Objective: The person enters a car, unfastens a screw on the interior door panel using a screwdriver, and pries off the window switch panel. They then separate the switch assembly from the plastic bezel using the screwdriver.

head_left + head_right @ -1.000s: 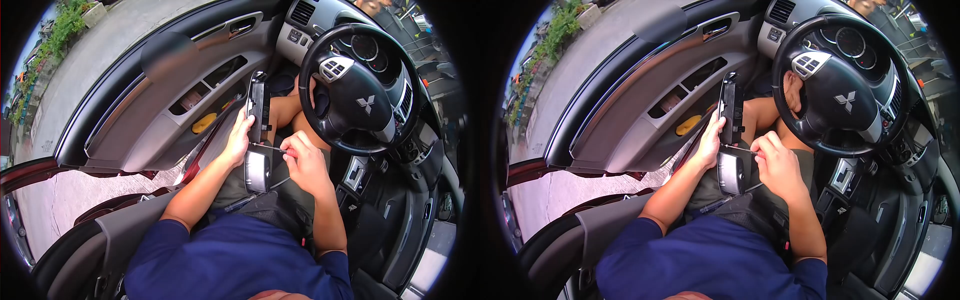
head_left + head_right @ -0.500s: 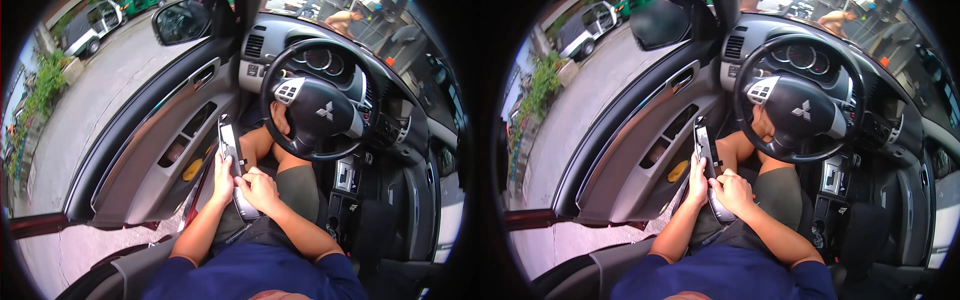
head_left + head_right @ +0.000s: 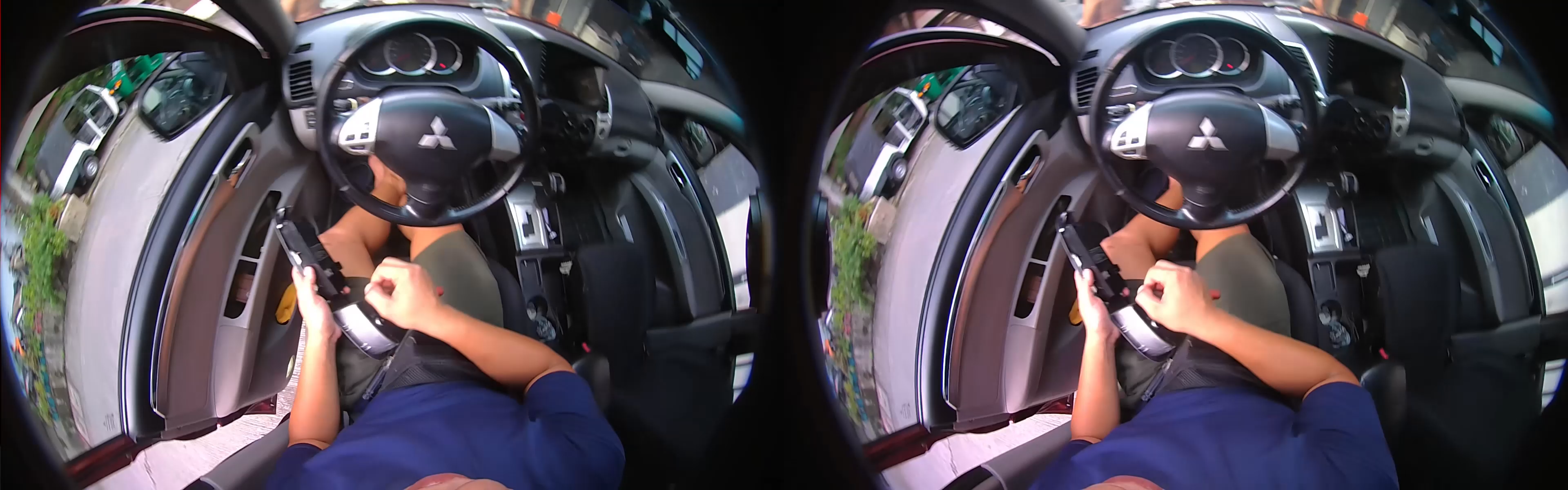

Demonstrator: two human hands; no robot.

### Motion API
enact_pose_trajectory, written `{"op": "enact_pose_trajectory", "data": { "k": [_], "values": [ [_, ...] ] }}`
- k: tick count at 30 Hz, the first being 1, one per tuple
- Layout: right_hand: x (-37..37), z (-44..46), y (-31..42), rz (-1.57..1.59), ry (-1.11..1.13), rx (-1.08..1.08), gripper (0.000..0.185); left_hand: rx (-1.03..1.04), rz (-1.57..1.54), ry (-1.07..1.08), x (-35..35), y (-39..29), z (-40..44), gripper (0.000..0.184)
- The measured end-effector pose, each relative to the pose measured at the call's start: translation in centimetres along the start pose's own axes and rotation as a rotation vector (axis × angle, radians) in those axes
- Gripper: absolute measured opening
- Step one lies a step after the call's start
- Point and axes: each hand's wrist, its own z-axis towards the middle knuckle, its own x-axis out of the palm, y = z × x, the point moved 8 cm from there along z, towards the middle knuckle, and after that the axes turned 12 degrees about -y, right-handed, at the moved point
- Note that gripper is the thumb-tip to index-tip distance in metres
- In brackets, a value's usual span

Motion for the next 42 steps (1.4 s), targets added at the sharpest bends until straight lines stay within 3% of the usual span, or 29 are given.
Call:
{"op": "enact_pose_trajectory", "data": {
  "k": [3, 5, 7, 9, 11, 14, 18, 20, 21, 22, 23, 24, 25, 27, 29, 31, 32, 33, 35, 39, 41, 42],
  "values": [
    [-7.0, -0.3, -2.0, -0.191, -0.102, 0.027, 0.019, -0.253, 0.005, 0.031, -1.8, 2.2, 0.9, 0.046],
    [-12.7, -1.6, -5.3, -0.319, -0.285, -0.027, 0.016, -0.126, -0.061, 0.151, 0.4, 0.2, -0.1, 0.060],
    [-18.9, -3.2, -9.9, -0.418, -0.461, 0.093, 0.017, -0.194, -0.159, 0.255, 0.4, 1.2, -0.1, 0.067],
    [-25.0, -5.5, -16.0, -0.711, -0.504, 0.447, 0.024, -0.236, -0.158, 0.262, 0.9, 1.5, -0.4, 0.069],
    [-29.7, -8.0, -22.3, -0.929, -0.459, 0.646, 0.033, -0.252, -0.198, 0.295, 1.0, 1.9, -0.3, 0.073],
    [-31.6, -10.0, -27.3, -0.976, -0.371, 0.785, 0.033, -0.231, -0.200, 0.352, 1.5, 1.7, -0.5, 0.070],
    [-32.6, -10.6, -32.0, -0.957, -0.395, 0.699, 0.034, -0.168, -0.055, 0.181, 0.8, 1.4, -0.4, 0.066],
    [-33.3, -10.7, -33.3, -0.776, -0.444, 0.682, 0.035, -0.183, 0.032, 0.112, 0.3, 1.9, 0.0, 0.075],
    [-32.6, -10.1, -32.8, -0.507, -0.435, 0.648, 0.030, -0.198, -0.005, 0.131, 0.1, 2.5, 0.3, 0.078],
    [-30.4, -9.1, -29.1, -0.044, -0.422, 0.778, 0.028, -0.186, -0.024, 0.166, 0.3, 2.3, 0.1, 0.080],
    [-28.2, -7.9, -27.1, 0.289, -0.372, 0.735, 0.034, -0.223, -0.073, 0.213, 0.3, 2.5, 0.2, 0.082],
    [-24.8, -6.4, -20.5, 0.691, -0.314, 0.736, 0.044, -0.237, -0.101, 0.247, 0.2, 2.7, 0.2, 0.083],
    [-21.6, -5.5, -14.8, 0.756, -0.291, 0.729, 0.052, -0.241, -0.168, 0.332, 0.5, 3.0, 0.0, 0.081],
    [-16.7, -5.5, -9.8, 0.802, 0.045, 0.834, 0.062, -0.324, -0.259, 0.371, 1.4, 2.9, -1.1, 0.079],
    [-11.7, -7.1, -7.4, 0.508, 0.354, 0.860, 0.066, -0.364, -0.262, 0.414, 1.3, 3.7, -0.9, 0.076],
    [-7.9, -8.8, -6.3, 0.020, 0.613, 0.405, 0.074, -0.372, -0.244, 0.435, 1.5, 4.0, -1.0, 0.073],
    [-7.0, -8.4, -5.2, -0.178, 0.665, 0.285, 0.078, -0.359, -0.227, 0.422, 1.5, 3.8, -0.9, 0.070],
    [-6.4, -8.1, -4.4, -0.170, 0.679, 0.337, 0.074, -0.346, -0.211, 0.406, 1.5, 3.7, -0.9, 0.068],
    [-6.4, -7.2, -3.6, -0.208, 0.646, 0.267, 0.065, -0.331, -0.160, 0.374, 1.4, 3.5, -1.1, 0.060],
    [-6.9, -4.4, -2.1, 0.131, 0.195, 0.221, 0.032, -0.336, -0.153, 0.341, 1.4, 3.5, -1.1, 0.056],
    [-6.6, -3.3, -0.7, 0.193, -0.043, 0.257, 0.028, -0.319, -0.133, 0.377, 1.5, 3.6, -1.0, 0.056],
    [-6.1, -2.7, 0.1, 0.149, -0.066, 0.155, 0.026, -0.315, -0.117, 0.399, 1.3, 4.1, -0.7, 0.058]
  ]
}}
